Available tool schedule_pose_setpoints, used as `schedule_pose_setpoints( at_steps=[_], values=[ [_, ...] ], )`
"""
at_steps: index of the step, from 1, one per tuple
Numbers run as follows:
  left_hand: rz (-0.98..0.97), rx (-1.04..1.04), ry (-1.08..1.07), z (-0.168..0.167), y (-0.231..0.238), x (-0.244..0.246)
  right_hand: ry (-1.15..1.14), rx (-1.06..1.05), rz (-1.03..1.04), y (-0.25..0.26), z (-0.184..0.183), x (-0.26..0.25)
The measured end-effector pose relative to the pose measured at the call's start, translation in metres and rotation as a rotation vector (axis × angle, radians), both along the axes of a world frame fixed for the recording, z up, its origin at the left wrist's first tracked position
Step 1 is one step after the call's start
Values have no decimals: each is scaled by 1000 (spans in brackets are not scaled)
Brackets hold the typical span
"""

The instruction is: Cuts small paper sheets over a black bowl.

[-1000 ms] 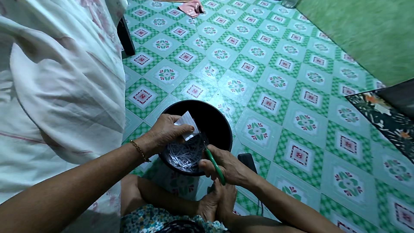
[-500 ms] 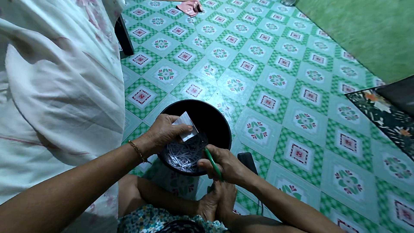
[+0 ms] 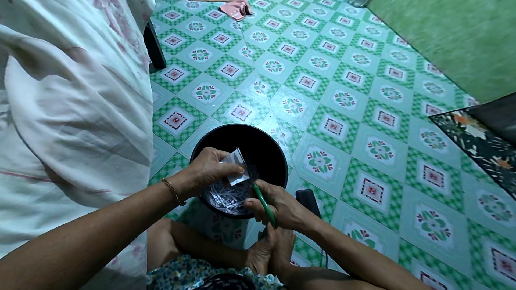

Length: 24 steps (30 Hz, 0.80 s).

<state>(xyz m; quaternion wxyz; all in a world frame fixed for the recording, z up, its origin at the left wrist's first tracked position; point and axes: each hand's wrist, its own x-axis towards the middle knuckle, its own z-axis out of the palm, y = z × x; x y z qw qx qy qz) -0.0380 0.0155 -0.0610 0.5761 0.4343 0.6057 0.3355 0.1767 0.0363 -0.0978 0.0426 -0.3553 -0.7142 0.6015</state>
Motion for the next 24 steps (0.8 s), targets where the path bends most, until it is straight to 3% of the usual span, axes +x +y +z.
schedule_pose_setpoints(
  at_steps=[14,24],
  values=[
    [-7,-56,-39,-1,1,0,116,-169,-78,1,-2,-1],
    [168,-77,-31,5,13,-9,-140,-31,92,4,1,5]
  ],
)
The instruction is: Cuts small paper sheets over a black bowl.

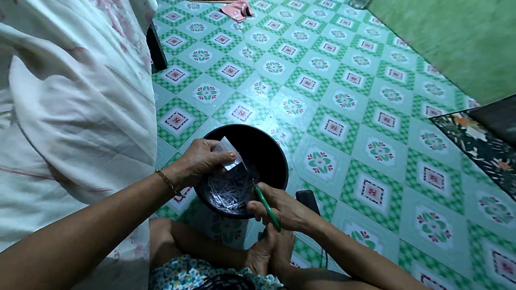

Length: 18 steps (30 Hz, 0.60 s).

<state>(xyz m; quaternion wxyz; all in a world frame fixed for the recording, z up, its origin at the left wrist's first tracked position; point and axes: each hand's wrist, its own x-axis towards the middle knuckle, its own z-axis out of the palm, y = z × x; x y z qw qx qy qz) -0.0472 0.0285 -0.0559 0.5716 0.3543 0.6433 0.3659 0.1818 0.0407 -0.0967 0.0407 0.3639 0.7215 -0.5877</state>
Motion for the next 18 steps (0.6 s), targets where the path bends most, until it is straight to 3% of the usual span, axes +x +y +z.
schedule_pose_setpoints(
  at_steps=[18],
  values=[
    [-61,14,12,2,-3,5,81,68,-62,-2,-4,-3]
  ],
)
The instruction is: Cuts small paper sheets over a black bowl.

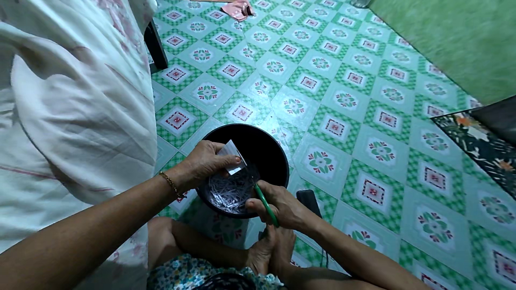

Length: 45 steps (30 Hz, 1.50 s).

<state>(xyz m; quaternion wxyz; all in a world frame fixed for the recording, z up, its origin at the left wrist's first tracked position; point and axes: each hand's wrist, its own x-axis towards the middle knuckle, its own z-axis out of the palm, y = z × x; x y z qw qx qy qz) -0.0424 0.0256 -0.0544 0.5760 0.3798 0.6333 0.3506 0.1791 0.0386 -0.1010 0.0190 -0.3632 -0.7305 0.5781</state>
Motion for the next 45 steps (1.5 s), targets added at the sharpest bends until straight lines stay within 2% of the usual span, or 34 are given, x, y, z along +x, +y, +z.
schedule_pose_setpoints(
  at_steps=[9,14,22,27,40,45],
  values=[
    [13,-9,-39,2,-2,1,69,-37,-59,-1,-2,-1],
    [-86,38,24,-1,-7,2,30,9,-2,-1,0,-1],
    [-73,28,-11,-3,-6,2,39,-4,-23,-1,-2,-1],
    [-133,49,12,-5,-7,1,65,-2,-19,-4,0,-4],
    [-54,3,-72,-6,-7,5,117,-52,-140,-4,-4,-6],
    [-64,9,-67,-8,-9,5,114,-81,-96,-4,-2,-4]
  ],
)
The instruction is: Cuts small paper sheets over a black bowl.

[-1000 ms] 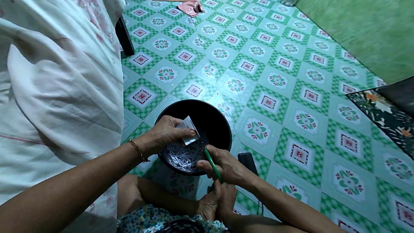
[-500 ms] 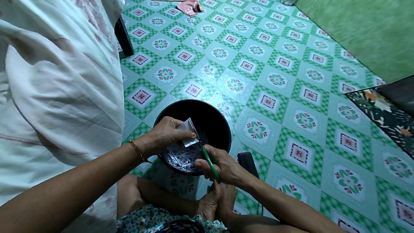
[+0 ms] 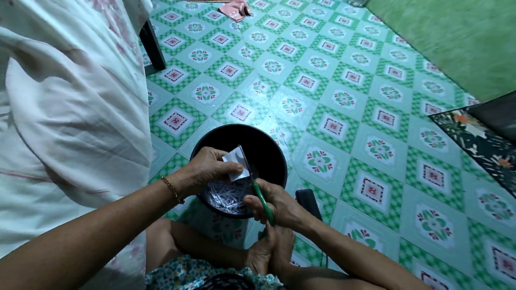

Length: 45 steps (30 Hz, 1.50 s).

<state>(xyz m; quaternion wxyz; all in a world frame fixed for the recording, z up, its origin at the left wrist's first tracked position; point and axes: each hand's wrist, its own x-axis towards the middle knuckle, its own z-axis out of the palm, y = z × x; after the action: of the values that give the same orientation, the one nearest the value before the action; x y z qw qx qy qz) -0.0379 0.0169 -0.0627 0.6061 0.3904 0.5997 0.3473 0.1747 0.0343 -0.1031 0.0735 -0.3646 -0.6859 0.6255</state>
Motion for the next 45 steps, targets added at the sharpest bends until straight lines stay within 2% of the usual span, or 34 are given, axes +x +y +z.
schedule_pose_setpoints(
  at_steps=[13,18,22,28,32,38,45],
  values=[
    [7,-97,-13,2,1,4,62,-55,-52,1,-2,0],
    [116,-65,-28,5,5,2,61,-59,-91,1,2,1],
    [109,-69,-23,7,5,0,68,-58,-103,1,2,2],
    [149,-90,-22,9,5,1,-32,-11,-9,2,2,2],
    [103,-62,0,4,1,3,-84,9,26,4,2,1],
    [41,-91,-12,5,-2,7,-27,-32,-49,3,4,0],
    [1,-68,-20,1,-2,4,51,-92,-46,5,1,2]
  ],
)
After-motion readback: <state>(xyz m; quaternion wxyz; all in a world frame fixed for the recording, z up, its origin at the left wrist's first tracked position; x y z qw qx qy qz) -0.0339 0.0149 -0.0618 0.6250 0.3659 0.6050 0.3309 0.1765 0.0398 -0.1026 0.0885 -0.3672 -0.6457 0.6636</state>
